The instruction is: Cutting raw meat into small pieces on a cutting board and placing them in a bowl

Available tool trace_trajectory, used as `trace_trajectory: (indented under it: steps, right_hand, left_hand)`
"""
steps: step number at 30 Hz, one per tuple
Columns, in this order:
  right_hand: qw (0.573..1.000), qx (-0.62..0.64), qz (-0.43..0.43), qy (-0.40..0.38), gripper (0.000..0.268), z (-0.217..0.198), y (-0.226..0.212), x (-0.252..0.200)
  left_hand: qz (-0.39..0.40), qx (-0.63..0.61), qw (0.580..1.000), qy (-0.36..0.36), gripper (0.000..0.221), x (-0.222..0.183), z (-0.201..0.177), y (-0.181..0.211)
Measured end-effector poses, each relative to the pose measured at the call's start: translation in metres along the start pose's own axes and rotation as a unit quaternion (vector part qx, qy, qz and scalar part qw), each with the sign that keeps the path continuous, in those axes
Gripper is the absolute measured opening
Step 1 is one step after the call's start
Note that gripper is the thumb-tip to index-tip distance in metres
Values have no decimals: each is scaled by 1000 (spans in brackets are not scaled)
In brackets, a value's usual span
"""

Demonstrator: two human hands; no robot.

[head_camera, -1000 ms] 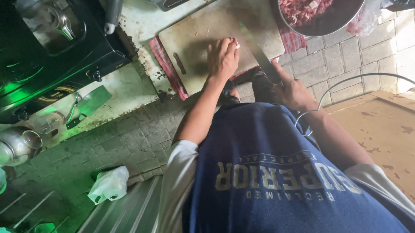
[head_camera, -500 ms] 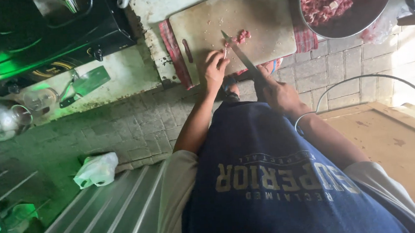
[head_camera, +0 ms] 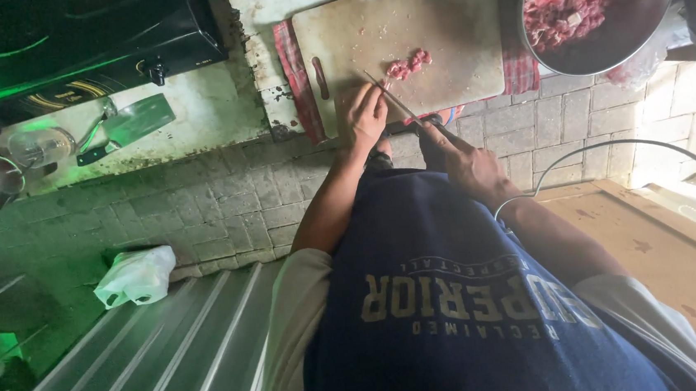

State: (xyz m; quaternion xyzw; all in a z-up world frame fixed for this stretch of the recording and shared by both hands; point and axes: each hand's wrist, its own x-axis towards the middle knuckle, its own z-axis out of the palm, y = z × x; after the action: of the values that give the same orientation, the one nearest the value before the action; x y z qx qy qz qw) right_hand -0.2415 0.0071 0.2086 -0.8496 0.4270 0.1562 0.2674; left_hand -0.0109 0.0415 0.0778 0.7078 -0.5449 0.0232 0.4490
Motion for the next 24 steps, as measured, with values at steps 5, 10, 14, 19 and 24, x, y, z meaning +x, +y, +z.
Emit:
trace_trajectory:
  steps: [5,10,14,19,24]
  right_hand:
    - [997,29,16,-64,82,-54,-57,10]
    - [998,-56,-17,3,81,1,-45,31]
    - [978,-158,-45,129,80,42,-36,67]
    - [859,-300,74,407,10,23,-63,52]
    - [987,29,95,-127,83,6,-17,25]
  left_hand:
    - [65,52,996,15,27,-39,40,-39]
    - [43,26,998,30,24,-49,39,-38]
    - [30,-25,999,35,23,-36,42,-42]
    - [50,-9,998,22,24,-32,41,-40]
    - [-15,-38,997,69,18,-13,32,-21]
